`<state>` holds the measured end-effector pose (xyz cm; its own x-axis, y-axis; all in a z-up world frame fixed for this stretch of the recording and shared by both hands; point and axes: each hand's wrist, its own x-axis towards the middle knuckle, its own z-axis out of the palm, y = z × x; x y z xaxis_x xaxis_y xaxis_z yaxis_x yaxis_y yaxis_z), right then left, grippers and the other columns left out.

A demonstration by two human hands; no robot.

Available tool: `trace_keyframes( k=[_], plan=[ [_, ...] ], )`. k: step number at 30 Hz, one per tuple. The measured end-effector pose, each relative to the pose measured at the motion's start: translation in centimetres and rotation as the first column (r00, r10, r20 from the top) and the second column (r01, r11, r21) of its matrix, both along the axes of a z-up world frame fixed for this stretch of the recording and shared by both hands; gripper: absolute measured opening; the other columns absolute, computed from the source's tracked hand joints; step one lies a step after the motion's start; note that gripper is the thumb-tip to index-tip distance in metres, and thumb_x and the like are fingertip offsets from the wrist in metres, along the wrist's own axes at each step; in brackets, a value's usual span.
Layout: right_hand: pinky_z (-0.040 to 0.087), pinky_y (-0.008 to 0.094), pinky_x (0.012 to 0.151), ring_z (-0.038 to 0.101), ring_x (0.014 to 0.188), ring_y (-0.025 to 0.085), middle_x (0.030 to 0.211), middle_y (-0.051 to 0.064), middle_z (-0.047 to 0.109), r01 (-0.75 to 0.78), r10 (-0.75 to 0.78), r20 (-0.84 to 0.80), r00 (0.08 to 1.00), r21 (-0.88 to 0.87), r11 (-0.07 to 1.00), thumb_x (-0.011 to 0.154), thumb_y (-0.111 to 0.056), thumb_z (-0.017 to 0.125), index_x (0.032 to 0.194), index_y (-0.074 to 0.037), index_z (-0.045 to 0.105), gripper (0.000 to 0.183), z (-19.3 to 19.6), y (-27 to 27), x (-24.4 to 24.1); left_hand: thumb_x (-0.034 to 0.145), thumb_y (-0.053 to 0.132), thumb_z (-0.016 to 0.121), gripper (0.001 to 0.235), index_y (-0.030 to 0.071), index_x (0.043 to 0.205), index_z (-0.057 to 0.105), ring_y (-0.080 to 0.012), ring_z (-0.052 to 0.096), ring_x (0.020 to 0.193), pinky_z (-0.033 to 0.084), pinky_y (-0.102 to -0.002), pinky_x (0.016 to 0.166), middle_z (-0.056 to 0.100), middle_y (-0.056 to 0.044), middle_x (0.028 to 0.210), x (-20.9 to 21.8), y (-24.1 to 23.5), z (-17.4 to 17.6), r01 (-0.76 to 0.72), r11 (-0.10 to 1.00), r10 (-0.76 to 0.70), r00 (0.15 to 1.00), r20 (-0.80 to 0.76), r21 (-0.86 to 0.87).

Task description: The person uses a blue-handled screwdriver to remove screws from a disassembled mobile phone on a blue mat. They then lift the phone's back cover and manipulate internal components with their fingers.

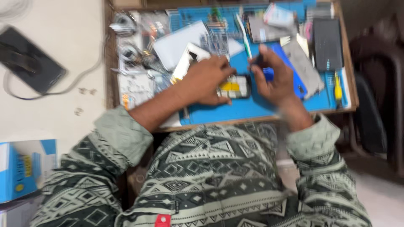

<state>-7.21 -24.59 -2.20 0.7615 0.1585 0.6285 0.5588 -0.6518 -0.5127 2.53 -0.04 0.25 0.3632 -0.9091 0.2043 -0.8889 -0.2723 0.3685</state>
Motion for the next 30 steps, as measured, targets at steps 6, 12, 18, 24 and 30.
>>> trace_keyframes(
  k=[6,12,18,24,30],
  plan=[
    [0.064,0.030,0.084,0.078,0.097,0.023,0.114,0.016,0.072,-0.062,0.062,0.008,0.998,-0.017,0.998,0.115,0.001,0.066,0.159,-0.012,0.037,0.055,1.1,0.3,-0.1,0.061,0.059,0.093,0.089,0.005,0.126,0.067,-0.0369,0.059,0.107,0.050,-0.049,0.090,0.059,-0.016,0.113,-0.3,0.2,0.4,-0.005,0.999,0.005,1.000,0.008,-0.048],
    [0.065,0.033,0.084,0.078,0.097,0.026,0.113,0.018,0.072,-0.080,0.080,0.019,0.997,-0.006,0.997,0.114,0.002,0.067,0.157,-0.013,0.037,0.054,1.6,0.8,-0.1,0.059,0.063,0.094,0.093,0.001,0.123,0.068,-0.0356,0.060,0.106,0.052,-0.046,0.089,0.059,-0.017,0.109,-0.3,0.6,1.3,0.052,0.999,-0.052,0.998,-0.031,0.011],
    [0.065,0.032,0.083,0.078,0.096,0.026,0.112,0.018,0.072,-0.056,0.056,0.021,0.998,-0.022,0.998,0.113,0.003,0.066,0.156,-0.011,0.036,0.054,1.9,0.9,-0.3,0.073,0.050,0.090,0.063,0.005,0.115,0.074,-0.0349,0.065,0.099,0.053,-0.047,0.081,0.064,-0.014,0.102,2.0,1.7,2.0,0.076,0.996,-0.078,0.996,-0.043,-0.040],
    [0.064,0.030,0.082,0.077,0.092,0.023,0.109,0.018,0.071,-0.028,0.028,0.018,0.999,-0.019,0.999,0.114,0.004,0.063,0.155,-0.010,0.033,0.053,2.0,0.9,-0.6,0.082,0.031,0.086,0.030,0.011,0.103,0.078,-0.0303,0.070,0.093,0.054,-0.045,0.077,0.070,-0.007,0.099,4.2,2.9,1.8,0.019,0.996,-0.022,0.999,-0.034,-0.082],
    [0.064,0.029,0.081,0.078,0.092,0.023,0.108,0.018,0.072,-0.021,0.021,0.009,1.000,-0.023,1.000,0.116,0.003,0.061,0.157,-0.008,0.031,0.052,2.2,0.7,-0.5,0.078,0.031,0.090,0.034,0.010,0.101,0.078,-0.0296,0.069,0.092,0.054,-0.045,0.077,0.070,-0.008,0.096,3.9,2.6,1.4,0.035,0.995,-0.038,0.999,-0.026,-0.096]
  ],
)
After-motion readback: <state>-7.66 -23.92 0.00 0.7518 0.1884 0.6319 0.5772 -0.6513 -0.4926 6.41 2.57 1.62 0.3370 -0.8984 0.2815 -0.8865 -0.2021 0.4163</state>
